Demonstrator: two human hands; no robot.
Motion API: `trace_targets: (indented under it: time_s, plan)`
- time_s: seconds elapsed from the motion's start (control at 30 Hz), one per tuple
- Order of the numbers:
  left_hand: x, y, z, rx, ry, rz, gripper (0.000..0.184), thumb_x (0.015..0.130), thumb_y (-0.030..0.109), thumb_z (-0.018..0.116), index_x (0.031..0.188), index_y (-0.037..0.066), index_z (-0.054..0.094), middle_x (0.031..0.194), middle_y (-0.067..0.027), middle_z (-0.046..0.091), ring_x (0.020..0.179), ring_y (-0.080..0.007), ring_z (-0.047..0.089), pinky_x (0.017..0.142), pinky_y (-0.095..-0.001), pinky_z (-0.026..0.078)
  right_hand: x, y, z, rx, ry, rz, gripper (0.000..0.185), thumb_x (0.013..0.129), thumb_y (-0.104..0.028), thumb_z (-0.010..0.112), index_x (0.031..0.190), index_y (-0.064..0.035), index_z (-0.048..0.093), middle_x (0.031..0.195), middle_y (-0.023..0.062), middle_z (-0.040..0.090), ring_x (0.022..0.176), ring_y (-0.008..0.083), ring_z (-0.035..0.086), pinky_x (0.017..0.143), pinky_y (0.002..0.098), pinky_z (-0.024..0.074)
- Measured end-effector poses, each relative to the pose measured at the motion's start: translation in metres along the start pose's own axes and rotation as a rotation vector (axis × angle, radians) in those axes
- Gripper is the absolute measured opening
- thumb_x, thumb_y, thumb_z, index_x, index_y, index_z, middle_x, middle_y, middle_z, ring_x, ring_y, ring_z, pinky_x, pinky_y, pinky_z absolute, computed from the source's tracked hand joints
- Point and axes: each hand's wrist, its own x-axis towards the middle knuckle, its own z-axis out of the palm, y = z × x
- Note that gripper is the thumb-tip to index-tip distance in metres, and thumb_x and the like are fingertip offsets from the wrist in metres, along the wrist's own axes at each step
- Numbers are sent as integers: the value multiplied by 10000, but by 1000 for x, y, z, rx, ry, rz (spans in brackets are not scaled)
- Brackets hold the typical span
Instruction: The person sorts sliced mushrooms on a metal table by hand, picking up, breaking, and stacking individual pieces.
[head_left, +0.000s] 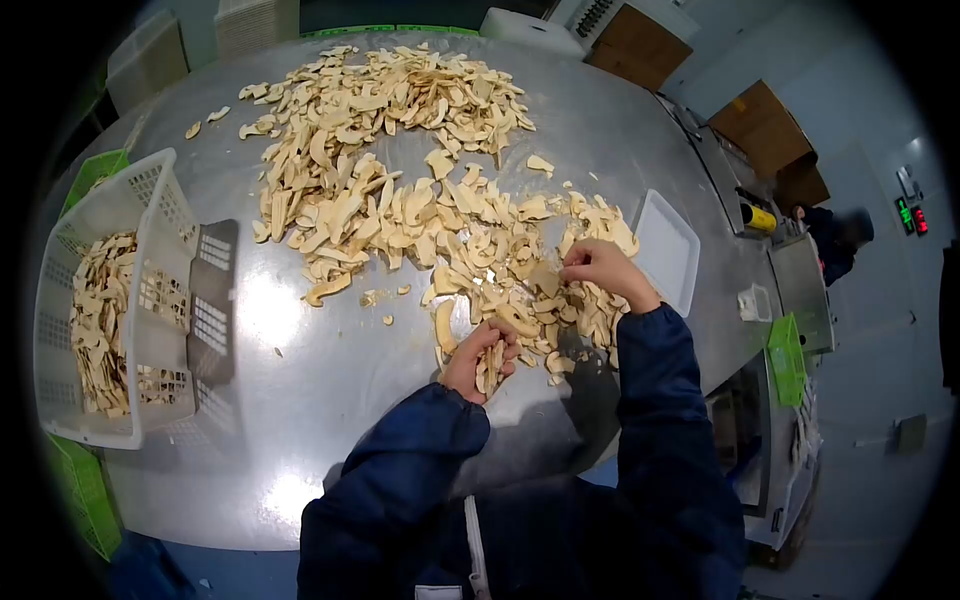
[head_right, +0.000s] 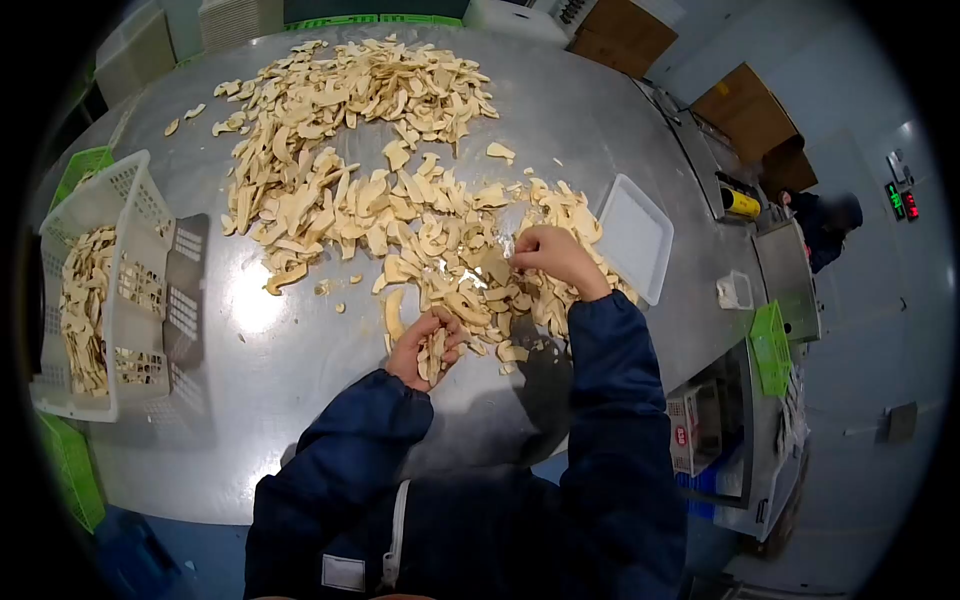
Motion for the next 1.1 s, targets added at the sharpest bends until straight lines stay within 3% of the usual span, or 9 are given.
trace_targets:
  time_s: [0.17, 0.43, 0.6, 0.7, 0.83, 0.87, 0.97, 1.0, 1.1]
  plan:
    - [0, -1, 1, 17, -2, 3, 109, 892, 154, 508, 938, 55, 501, 880, -65, 481, 740, -153, 466, 544, -241, 416, 8, 3, 2, -84, 155, -70, 193, 727, -178, 652, 817, -7, 655, 713, 124, 623, 653, 239, 592, 597, 331, 453]
    - [-3, 0, 4, 33, 1, 17, 118, 893, 158, 500, 955, 57, 500, 878, -60, 484, 742, -151, 464, 543, -234, 413, 23, -13, 62, -236, 170, -195, 205, 743, -206, 635, 803, -11, 627, 783, 139, 622, 737, 321, 591, 648, 394, 460]
    - [-1, 0, 3, 38, -11, -13, 127, 888, 152, 500, 972, 58, 504, 881, -56, 487, 739, -151, 461, 543, -229, 412, 13, -16, 36, 90, 103, 28, 167, 745, -158, 624, 784, 4, 631, 699, 123, 633, 625, 236, 596, 590, 326, 454]
    - [-1, -1, 5, 37, -29, -29, 142, 883, 151, 502, 991, 59, 507, 879, -55, 488, 735, -148, 460, 542, -227, 412, -2, -16, 28, 99, 117, -3, 174, 756, -158, 625, 803, 8, 642, 689, 115, 639, 609, 210, 596, 586, 314, 455]
    - [-1, -2, 3, 113, -74, -127, 170, 878, 153, 506, 1020, 61, 507, 883, -52, 497, 728, -137, 458, 542, -225, 410, -13, -11, 46, -70, 98, -283, 229, 773, -149, 605, 970, -39, 640, 871, 126, 612, 825, 285, 592, 742, 350, 471]
    - [-2, -3, 5, 149, -96, -145, 176, 876, 152, 507, 1026, 60, 506, 884, -51, 501, 724, -134, 458, 543, -223, 409, -21, -12, 52, -72, 68, -283, 275, 764, -136, 608, 1022, -43, 607, 990, 139, 567, 944, 309, 549, 820, 370, 452]
    - [-4, -3, 7, 231, -135, -170, 182, 870, 132, 494, 1031, 50, 513, 876, -47, 510, 723, -123, 474, 545, -223, 418, -20, -7, 64, -153, 186, -414, 260, 750, -125, 625, 983, -13, 591, 1026, 147, 557, 956, 304, 545, 819, 363, 452]
    - [-4, -3, 7, 254, -146, -176, 183, 867, 122, 487, 1030, 44, 517, 872, -46, 513, 724, -119, 481, 546, -223, 423, -20, -8, 60, -184, 191, -395, 262, 738, -122, 640, 963, -3, 580, 1007, 149, 568, 953, 310, 546, 816, 367, 452]
    - [-3, -4, 6, 260, -164, -190, 192, 872, 121, 478, 1040, 38, 520, 866, -44, 512, 718, -113, 482, 545, -221, 426, -21, -13, 34, 65, -40, 156, 285, 732, -126, 642, 984, -9, 577, 997, 151, 577, 952, 322, 543, 813, 379, 450]
